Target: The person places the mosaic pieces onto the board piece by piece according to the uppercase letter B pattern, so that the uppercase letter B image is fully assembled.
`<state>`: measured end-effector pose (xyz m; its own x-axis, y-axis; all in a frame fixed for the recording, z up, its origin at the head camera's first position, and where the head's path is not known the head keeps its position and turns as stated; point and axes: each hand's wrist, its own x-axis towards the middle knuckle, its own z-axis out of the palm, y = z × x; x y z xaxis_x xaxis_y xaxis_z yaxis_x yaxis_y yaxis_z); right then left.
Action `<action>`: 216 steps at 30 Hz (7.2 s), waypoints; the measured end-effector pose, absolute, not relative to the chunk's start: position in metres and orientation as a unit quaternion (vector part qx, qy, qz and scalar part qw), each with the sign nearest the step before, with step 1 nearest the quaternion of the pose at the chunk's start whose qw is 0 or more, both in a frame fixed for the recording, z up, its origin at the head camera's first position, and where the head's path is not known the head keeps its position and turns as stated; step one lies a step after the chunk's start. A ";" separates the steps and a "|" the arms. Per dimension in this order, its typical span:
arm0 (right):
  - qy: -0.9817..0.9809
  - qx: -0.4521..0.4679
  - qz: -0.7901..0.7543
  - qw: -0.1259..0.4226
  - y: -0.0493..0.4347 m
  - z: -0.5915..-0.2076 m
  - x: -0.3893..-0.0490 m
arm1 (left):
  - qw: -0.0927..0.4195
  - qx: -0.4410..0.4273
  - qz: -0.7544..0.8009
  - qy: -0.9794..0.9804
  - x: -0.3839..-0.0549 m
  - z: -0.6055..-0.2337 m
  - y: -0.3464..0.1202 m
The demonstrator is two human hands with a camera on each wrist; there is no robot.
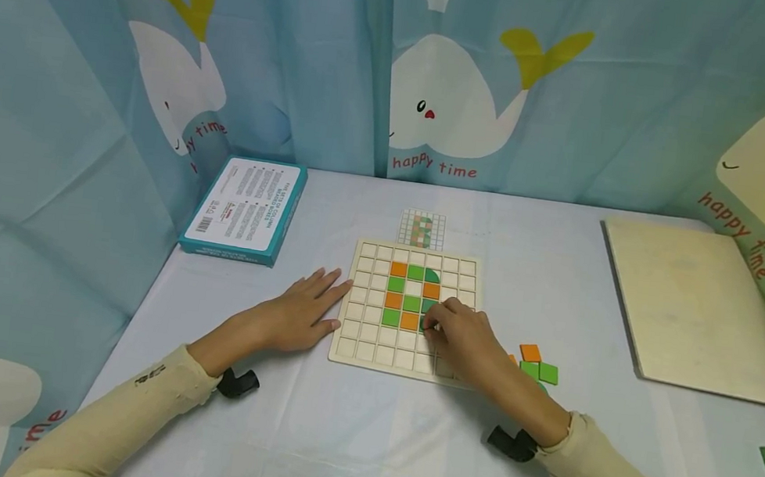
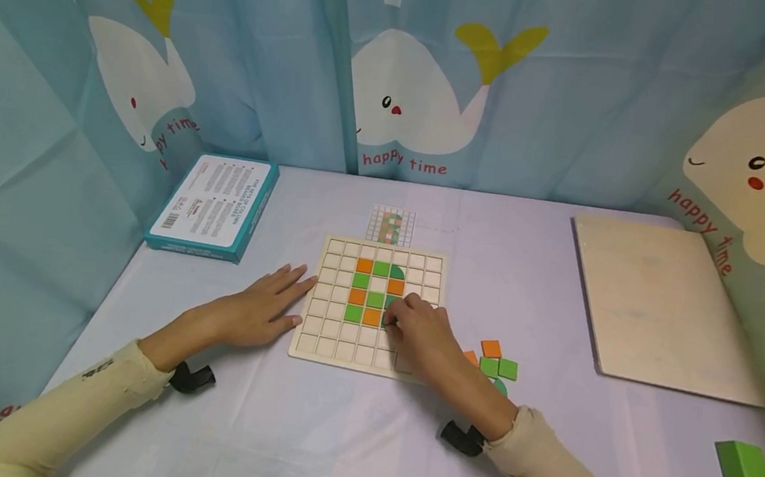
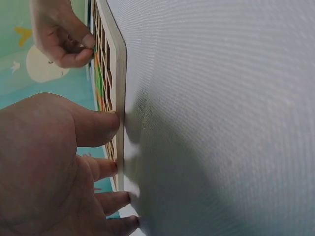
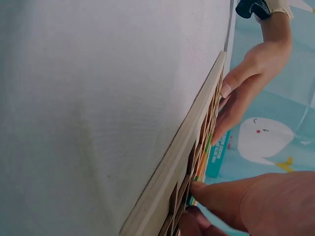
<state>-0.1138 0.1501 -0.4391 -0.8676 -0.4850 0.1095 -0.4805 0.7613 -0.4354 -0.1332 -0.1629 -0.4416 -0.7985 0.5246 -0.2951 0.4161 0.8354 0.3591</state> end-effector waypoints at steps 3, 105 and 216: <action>0.931 -0.280 -0.235 0.000 0.152 -0.439 -0.113 | 0.194 0.250 0.143 0.938 -0.133 -0.442 -0.163; 0.931 -0.294 -0.217 0.021 0.172 -0.420 -0.102 | 0.196 0.246 0.139 0.939 -0.133 -0.440 -0.162; 0.949 -0.149 -0.223 0.165 0.288 -0.420 -0.092 | 0.197 0.247 0.150 0.937 -0.133 -0.441 -0.162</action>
<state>-0.0924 0.2880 -0.4196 -0.9014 -0.3562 -0.2462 -0.2090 0.8558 -0.4733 -0.1328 -0.1623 -0.4412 -0.7997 0.5226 -0.2956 0.4044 0.8327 0.3783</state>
